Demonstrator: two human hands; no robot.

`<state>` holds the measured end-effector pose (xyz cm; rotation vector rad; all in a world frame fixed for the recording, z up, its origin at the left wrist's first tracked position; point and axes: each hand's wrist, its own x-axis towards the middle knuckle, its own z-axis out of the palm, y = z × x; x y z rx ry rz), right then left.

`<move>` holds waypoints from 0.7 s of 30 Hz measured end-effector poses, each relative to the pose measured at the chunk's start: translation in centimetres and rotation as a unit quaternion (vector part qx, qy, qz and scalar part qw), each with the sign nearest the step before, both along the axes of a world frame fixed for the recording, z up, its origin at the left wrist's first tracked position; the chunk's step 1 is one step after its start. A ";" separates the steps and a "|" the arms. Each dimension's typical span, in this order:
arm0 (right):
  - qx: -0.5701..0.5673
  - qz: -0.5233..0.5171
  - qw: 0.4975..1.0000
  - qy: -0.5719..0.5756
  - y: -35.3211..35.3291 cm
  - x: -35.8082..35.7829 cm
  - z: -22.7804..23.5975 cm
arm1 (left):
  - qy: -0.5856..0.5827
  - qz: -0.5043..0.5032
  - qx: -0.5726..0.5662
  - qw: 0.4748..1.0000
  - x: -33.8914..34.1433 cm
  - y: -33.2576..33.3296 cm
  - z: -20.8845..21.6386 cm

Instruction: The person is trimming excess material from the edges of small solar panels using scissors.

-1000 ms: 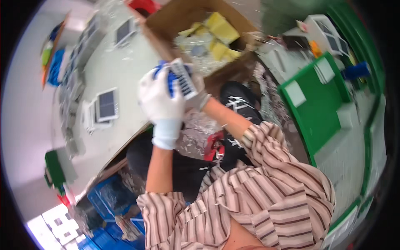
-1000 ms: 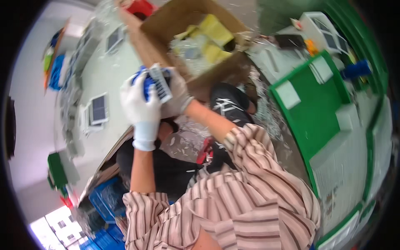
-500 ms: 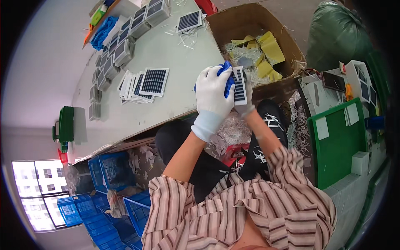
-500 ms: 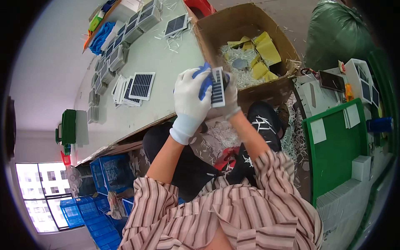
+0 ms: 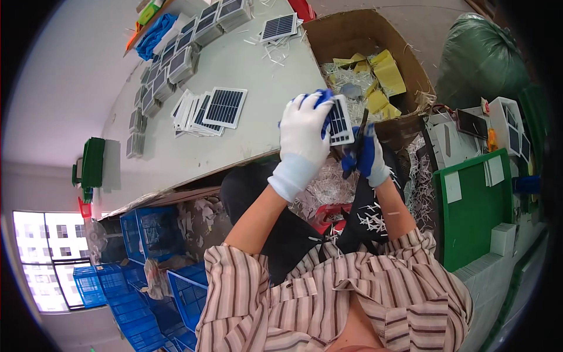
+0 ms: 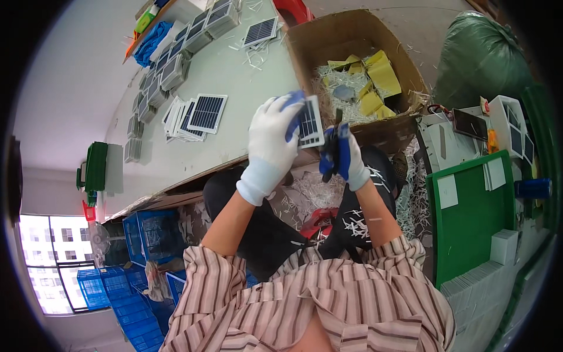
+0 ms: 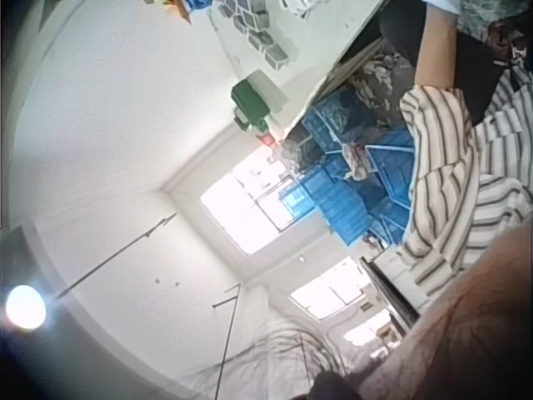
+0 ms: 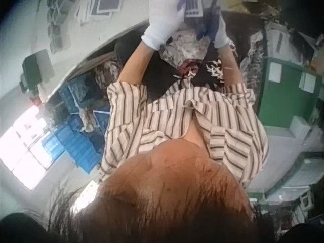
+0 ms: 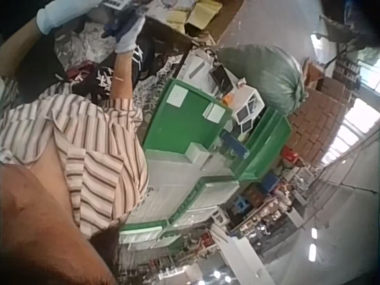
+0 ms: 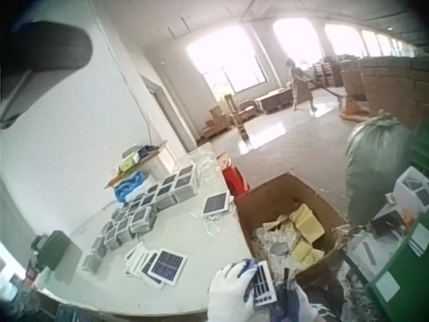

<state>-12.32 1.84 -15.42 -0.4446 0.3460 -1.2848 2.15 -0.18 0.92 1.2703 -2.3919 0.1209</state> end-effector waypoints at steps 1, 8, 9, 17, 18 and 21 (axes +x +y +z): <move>-0.066 0.049 0.996 -0.040 -0.5 -0.4 0.6 | 0.040 -0.022 0.001 0.999 0.0 -0.3 -0.5; -0.174 -0.302 0.834 0.429 -0.5 1.7 0.2 | 0.088 0.011 -0.027 0.996 -0.5 -0.7 -0.9; -0.065 -0.123 0.977 0.163 -1.1 0.7 0.4 | 0.094 0.019 -0.029 0.995 -1.0 -0.8 -0.9; -0.184 0.092 0.940 0.270 3.9 1.7 0.7 | 0.097 0.053 -0.033 0.993 -1.1 -1.1 -1.4; -0.298 0.164 0.828 0.446 4.9 1.6 2.8 | 0.102 0.053 -0.037 0.993 -1.1 -1.2 -1.4; -0.169 -0.032 0.969 0.178 5.7 4.0 0.2 | 0.114 0.045 -0.043 0.992 -1.6 -1.1 -1.3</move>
